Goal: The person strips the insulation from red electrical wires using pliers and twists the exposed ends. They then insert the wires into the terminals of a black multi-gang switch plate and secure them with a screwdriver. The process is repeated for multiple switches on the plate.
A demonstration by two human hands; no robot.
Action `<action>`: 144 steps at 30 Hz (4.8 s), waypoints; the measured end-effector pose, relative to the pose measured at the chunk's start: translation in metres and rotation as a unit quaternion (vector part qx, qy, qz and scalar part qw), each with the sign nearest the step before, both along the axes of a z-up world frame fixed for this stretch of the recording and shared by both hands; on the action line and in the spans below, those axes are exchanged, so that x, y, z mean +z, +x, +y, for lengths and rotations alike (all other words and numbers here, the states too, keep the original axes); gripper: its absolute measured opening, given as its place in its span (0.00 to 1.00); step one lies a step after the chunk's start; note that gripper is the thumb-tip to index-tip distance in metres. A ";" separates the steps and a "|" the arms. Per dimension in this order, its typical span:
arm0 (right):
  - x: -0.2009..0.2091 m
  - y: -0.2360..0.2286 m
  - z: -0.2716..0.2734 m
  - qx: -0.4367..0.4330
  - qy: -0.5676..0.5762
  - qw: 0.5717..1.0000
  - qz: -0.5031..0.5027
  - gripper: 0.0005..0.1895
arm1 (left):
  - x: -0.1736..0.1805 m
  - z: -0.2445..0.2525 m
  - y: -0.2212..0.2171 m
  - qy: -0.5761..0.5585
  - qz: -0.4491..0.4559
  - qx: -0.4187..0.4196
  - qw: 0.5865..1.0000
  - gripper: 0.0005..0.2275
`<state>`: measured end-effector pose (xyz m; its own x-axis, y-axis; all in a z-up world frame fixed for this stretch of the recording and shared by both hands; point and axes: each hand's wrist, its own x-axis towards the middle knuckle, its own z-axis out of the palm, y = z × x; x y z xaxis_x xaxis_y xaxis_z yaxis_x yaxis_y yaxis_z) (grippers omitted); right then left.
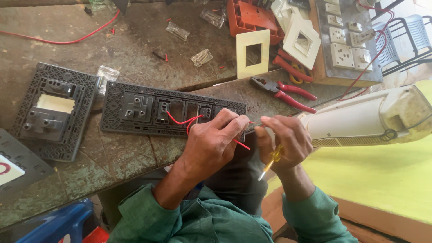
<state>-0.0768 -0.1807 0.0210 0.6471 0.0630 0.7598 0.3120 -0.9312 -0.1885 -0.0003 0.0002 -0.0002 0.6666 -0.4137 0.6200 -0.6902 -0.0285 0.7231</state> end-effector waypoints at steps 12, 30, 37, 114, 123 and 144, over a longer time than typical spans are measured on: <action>0.010 0.009 0.005 0.024 -0.063 0.998 0.005 0.10 | 0.002 0.000 0.001 -0.013 -0.001 0.001 1.000 0.10; -0.001 0.009 0.022 -0.047 0.115 0.990 0.068 0.05 | 0.001 -0.001 0.000 -0.008 -0.002 0.012 1.000 0.11; -0.010 0.006 0.013 0.006 0.399 0.893 0.208 0.03 | 0.000 -0.003 -0.001 0.008 -0.018 0.028 0.999 0.11; 0.039 0.032 -0.026 0.131 -0.071 0.984 0.094 0.22 | 0.032 0.028 -0.008 0.050 0.001 0.055 0.997 0.14; 0.054 0.025 -0.039 0.075 0.111 0.954 0.268 0.13 | 0.038 0.071 0.008 0.261 0.027 0.121 0.957 0.28; 0.090 0.086 0.008 0.202 -0.003 0.962 0.181 0.24 | 0.006 0.063 -0.003 0.271 -0.016 0.168 0.948 0.23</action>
